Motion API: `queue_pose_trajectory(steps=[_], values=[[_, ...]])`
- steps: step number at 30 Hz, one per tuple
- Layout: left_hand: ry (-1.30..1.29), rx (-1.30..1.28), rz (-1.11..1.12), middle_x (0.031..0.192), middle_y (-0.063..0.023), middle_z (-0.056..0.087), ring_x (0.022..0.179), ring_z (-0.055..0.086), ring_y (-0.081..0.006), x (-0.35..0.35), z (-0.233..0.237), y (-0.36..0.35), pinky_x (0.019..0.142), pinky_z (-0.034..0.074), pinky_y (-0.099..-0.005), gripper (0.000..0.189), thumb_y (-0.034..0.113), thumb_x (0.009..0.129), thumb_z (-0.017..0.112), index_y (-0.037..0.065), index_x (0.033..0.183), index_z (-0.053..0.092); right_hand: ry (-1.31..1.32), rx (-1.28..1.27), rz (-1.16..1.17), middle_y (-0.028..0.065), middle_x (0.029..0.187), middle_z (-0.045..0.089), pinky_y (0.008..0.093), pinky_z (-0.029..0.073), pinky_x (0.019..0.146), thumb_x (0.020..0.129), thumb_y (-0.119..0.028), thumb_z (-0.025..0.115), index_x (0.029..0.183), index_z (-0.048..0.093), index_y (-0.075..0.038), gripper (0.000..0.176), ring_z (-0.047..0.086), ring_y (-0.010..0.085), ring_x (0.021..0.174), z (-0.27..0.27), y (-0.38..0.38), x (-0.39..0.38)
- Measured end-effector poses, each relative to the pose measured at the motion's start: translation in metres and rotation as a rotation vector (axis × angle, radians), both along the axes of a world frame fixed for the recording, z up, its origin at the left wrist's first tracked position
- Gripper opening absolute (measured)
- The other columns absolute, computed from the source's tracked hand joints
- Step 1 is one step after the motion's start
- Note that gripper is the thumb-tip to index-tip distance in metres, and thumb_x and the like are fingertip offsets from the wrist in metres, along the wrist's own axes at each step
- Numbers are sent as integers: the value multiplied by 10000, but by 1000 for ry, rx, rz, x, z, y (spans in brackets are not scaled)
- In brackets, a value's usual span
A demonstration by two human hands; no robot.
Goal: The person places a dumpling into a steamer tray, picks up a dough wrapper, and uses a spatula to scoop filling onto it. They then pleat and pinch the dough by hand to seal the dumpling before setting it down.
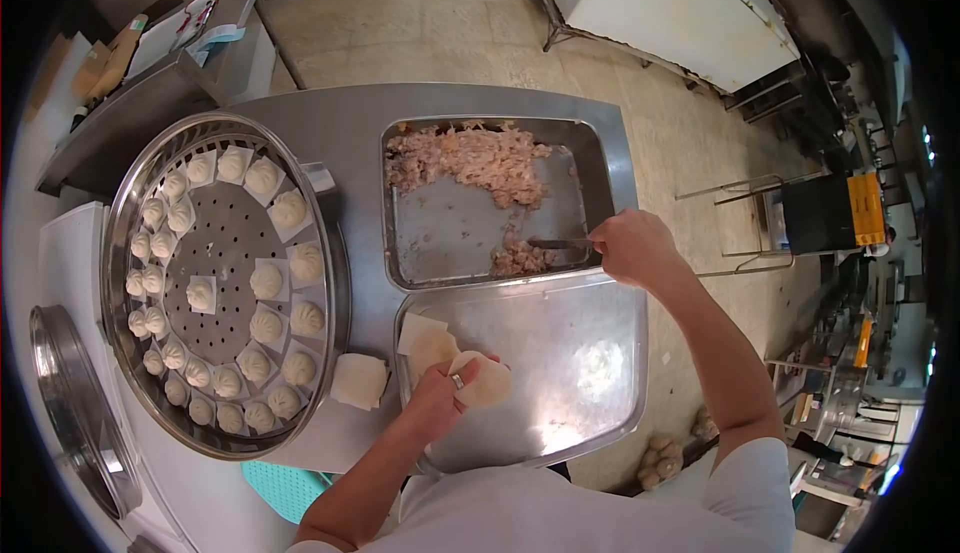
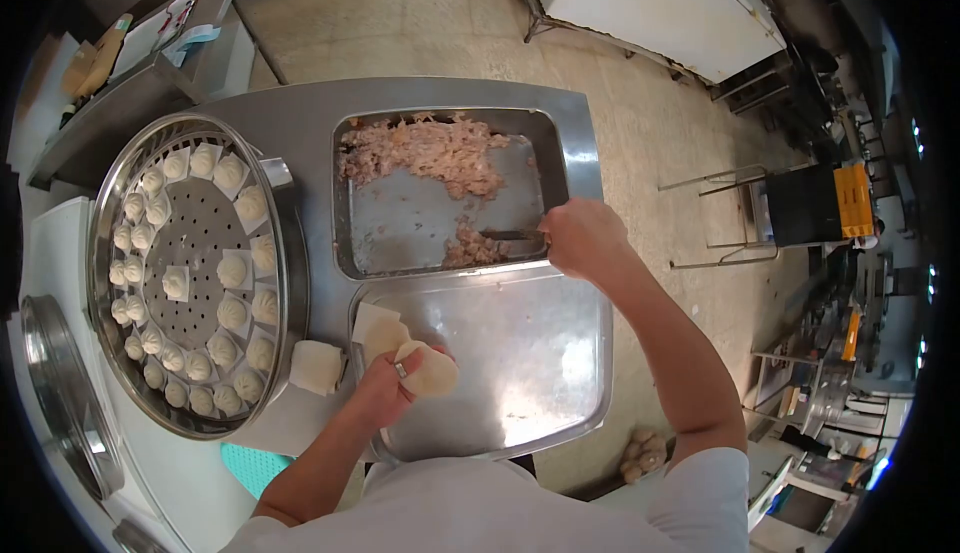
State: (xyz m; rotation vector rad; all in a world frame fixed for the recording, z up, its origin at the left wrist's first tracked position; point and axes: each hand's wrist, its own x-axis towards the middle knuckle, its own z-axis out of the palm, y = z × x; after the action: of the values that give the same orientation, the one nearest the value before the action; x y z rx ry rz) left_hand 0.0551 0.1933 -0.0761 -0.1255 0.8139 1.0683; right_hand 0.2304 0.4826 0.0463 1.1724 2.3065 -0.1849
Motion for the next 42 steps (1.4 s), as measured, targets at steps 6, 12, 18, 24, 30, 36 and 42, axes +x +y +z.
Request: queue_pose_trajectory(steps=[6,12,18,24,30,36,42], values=[[-50,-18,-9,1319,-187,655,1239,636,-272,1,-1,13,1087,502,-366,399,224,1042,601,-65,1314,559,53,-81,26,112,918,748,451,591,796,826,-123,641,929,786,-172,185,721,340,916,-7,-2,-13],[-68,-41,-5,1327,-201,645,1262,621,-285,-1,-2,16,1097,496,-381,389,220,1066,553,-75,1320,531,171,-111,122,136,823,716,484,565,737,832,-138,631,842,751,-140,120,700,357,861,-24,-10,-24],[-52,-53,31,1336,-207,634,1273,613,-295,-7,9,16,1109,484,-391,404,246,1079,527,-76,1322,523,140,-227,141,141,870,728,461,580,752,818,-120,612,868,766,-133,162,715,354,876,-16,-15,-42],[-47,22,143,1345,-205,619,1256,620,-315,-16,16,13,1099,481,-431,486,344,1099,448,-49,1384,482,522,-540,-28,184,852,706,392,554,698,884,-103,637,960,762,-42,159,690,309,752,-27,-10,-36],[-80,58,415,1371,-187,597,1275,591,-343,-22,49,44,1094,469,-464,560,450,1114,306,14,1430,460,1071,-571,-446,113,824,690,300,515,682,932,29,622,1175,757,-80,299,620,158,713,-27,-78,-14],[-186,202,681,1333,-180,598,1246,592,-359,-24,69,90,1081,480,-499,474,413,1109,358,35,1350,512,1312,-52,-256,104,898,605,330,516,691,876,96,632,1333,689,-145,520,618,225,770,-69,-179,-19],[36,204,677,1243,-152,631,1160,629,-332,-33,55,95,1045,519,-491,328,287,1102,437,53,1312,534,1124,94,-246,142,923,604,383,522,670,865,84,648,1321,692,-150,514,630,307,774,-75,-200,14]])
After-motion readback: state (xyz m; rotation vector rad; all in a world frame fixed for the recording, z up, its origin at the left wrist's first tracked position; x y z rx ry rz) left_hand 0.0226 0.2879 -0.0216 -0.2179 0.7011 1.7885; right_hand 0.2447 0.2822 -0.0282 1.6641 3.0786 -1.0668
